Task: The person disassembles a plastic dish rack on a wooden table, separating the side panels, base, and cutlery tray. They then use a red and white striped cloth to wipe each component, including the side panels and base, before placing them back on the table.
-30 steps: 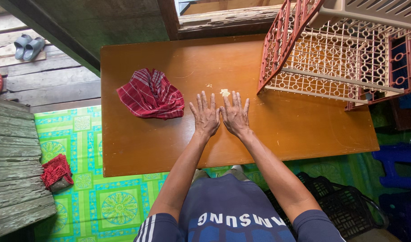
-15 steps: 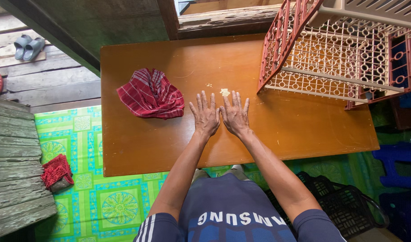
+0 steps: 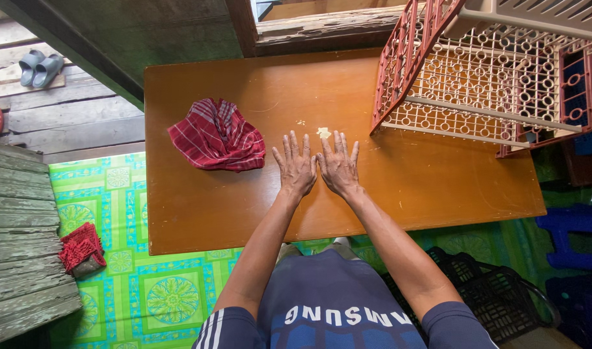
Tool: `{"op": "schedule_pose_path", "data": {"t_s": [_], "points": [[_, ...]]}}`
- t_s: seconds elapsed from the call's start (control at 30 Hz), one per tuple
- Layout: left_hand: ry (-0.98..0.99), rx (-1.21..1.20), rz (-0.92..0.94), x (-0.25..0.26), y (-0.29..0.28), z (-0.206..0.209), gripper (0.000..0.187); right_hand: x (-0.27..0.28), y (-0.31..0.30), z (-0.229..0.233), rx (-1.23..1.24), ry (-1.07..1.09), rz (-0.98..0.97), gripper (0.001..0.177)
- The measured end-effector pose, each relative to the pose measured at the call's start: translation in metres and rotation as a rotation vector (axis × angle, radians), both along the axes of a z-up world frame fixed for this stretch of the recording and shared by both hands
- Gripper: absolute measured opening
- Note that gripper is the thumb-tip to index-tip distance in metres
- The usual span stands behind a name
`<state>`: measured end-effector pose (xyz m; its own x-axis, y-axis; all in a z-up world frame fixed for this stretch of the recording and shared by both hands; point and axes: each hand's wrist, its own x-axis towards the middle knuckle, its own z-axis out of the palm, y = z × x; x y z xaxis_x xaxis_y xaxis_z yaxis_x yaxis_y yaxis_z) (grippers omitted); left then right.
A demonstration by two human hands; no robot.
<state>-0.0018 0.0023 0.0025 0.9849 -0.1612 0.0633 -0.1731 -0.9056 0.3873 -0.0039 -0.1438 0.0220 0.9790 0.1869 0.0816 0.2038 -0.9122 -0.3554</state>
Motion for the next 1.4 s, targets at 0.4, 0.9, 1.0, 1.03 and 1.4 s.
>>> {"op": "schedule_pose_path", "data": {"t_s": [0.4, 0.9, 1.0, 1.03, 1.4], "points": [[0.005, 0.006, -0.002, 0.001, 0.002, -0.004, 0.067, 0.0, 0.002, -0.003, 0.001, 0.026, -0.018, 0.057], [0.09, -0.102, -0.092, 0.006, 0.016, -0.021, 0.067, -0.016, -0.015, 0.011, 0.279, 0.019, -0.298, 0.056], [0.139, -0.187, -0.173, 0.016, 0.0, -0.005, 0.063, -0.015, -0.024, 0.028, 0.405, -0.135, -0.343, 0.052], [0.138, -0.234, -0.203, 0.019, -0.006, 0.002, 0.062, -0.016, -0.027, 0.034, 0.462, -0.163, -0.372, 0.05], [-0.1, -0.761, -0.343, 0.073, -0.121, 0.088, 0.055, 0.019, -0.097, 0.108, 0.713, -0.432, -0.443, 0.03]]}}
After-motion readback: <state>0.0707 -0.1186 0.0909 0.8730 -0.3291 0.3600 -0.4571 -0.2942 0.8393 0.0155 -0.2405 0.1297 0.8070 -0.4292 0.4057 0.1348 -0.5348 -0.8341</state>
